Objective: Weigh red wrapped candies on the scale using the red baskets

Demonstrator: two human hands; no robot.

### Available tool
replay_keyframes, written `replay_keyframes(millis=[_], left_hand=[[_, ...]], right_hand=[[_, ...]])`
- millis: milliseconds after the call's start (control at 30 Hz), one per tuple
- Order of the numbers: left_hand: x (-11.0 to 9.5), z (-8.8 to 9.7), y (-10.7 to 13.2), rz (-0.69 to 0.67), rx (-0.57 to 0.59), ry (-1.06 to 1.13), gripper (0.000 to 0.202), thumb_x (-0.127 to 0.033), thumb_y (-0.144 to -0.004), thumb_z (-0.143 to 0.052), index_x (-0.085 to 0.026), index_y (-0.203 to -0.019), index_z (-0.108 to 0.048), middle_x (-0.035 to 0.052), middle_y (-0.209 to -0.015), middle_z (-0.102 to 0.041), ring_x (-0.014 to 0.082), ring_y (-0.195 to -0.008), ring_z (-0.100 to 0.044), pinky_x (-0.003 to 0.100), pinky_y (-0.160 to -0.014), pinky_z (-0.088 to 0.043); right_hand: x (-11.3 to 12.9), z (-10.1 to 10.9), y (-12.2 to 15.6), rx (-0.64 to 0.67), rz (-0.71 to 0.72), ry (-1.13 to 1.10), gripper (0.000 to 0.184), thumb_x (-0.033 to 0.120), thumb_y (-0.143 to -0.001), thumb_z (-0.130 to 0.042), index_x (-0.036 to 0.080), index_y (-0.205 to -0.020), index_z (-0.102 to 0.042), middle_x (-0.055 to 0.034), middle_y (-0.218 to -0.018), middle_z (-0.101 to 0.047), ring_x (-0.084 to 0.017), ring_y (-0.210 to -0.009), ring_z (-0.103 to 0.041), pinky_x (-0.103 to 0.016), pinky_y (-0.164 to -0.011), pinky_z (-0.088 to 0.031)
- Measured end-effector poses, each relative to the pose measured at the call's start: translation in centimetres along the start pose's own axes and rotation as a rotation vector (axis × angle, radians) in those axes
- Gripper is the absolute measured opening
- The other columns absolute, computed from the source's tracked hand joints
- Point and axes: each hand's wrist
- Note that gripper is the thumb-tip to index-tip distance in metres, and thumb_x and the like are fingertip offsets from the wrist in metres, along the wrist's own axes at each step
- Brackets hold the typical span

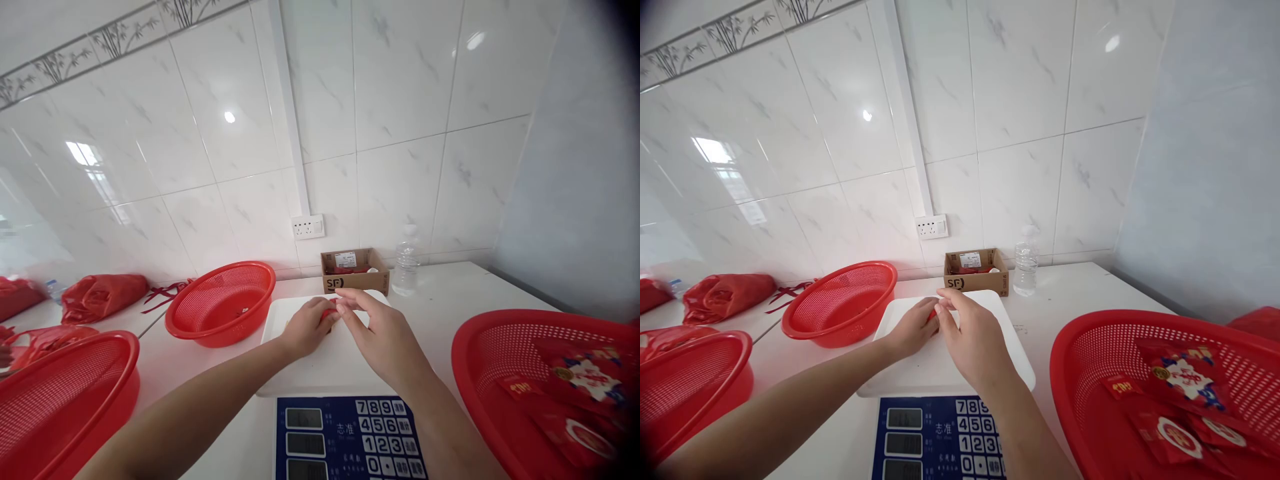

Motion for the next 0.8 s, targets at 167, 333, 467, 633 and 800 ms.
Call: replay_keyframes(millis=[167, 333, 467, 633, 800], left_hand=[[0.3, 1.9, -0.9, 0.133, -0.147, 0.176, 0.031, -0.041, -0.090, -0.040, -0.019, -0.098, -0.061, 0.0050, -0.090, -0.062, 0.0169, -0.079, -0.058, 0.029, -0.071, -0.046], [0.1, 3.6, -1.5, 0.239, -0.270, 0.339, 0.029, -0.045, -0.085, -0.049, -0.020, -0.094, -0.061, 0.0018, -0.079, -0.063, 0.0172, -0.076, -0.058, 0.029, -0.068, -0.047], [-1.2, 4.4, -1.6, 0.293, -0.329, 0.555, 0.030, -0.047, -0.085, -0.049, -0.019, -0.092, -0.058, 0.0028, -0.082, -0.063, 0.0172, -0.077, -0.060, 0.029, -0.065, -0.051], [-3.3, 4.3, -1.1, 0.397, -0.321, 0.857, 0.028, -0.042, -0.091, -0.041, -0.018, -0.100, -0.052, 0.0051, -0.087, -0.065, 0.0158, -0.077, -0.064, 0.030, -0.065, -0.055], [-4.0, 4.4, -0.6, 0.471, -0.261, 1.029, 0.025, -0.039, -0.092, -0.043, -0.017, -0.097, -0.056, 0.0064, -0.090, -0.066, 0.0147, -0.077, -0.065, 0.030, -0.069, -0.056]], right_hand=[[0.0, 0.1, -0.1, -0.001, 0.009, 0.005, 0.033, 0.036, -0.088, -0.043, 0.022, -0.113, -0.061, -0.0046, -0.103, -0.071, -0.021, -0.096, -0.064, -0.037, -0.079, -0.051], [-0.3, -0.2, -0.1, 0.030, -0.034, 0.028, 0.035, 0.035, -0.088, -0.043, 0.022, -0.116, -0.059, -0.0052, -0.104, -0.070, -0.022, -0.096, -0.064, -0.036, -0.079, -0.050], [-0.7, -1.2, -0.1, 0.169, -0.053, 0.082, 0.043, 0.033, -0.088, -0.043, 0.020, -0.128, -0.050, -0.0078, -0.120, -0.063, -0.024, -0.106, -0.059, -0.039, -0.083, -0.048], [-0.7, -2.5, -0.2, 0.275, -0.104, 0.120, 0.065, 0.036, -0.087, -0.046, 0.017, -0.145, -0.024, -0.0119, -0.127, -0.057, -0.030, -0.111, -0.056, -0.045, -0.087, -0.045], [-0.7, -2.7, -0.2, 0.249, -0.117, 0.063, 0.065, 0.029, -0.084, -0.050, 0.023, -0.144, -0.024, -0.0096, -0.123, -0.059, -0.028, -0.107, -0.057, -0.045, -0.086, -0.046]])
Point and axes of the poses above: each hand's wrist, its own y-axis away from the middle knuckle, its own z-axis out of the back of the hand, x = y × z
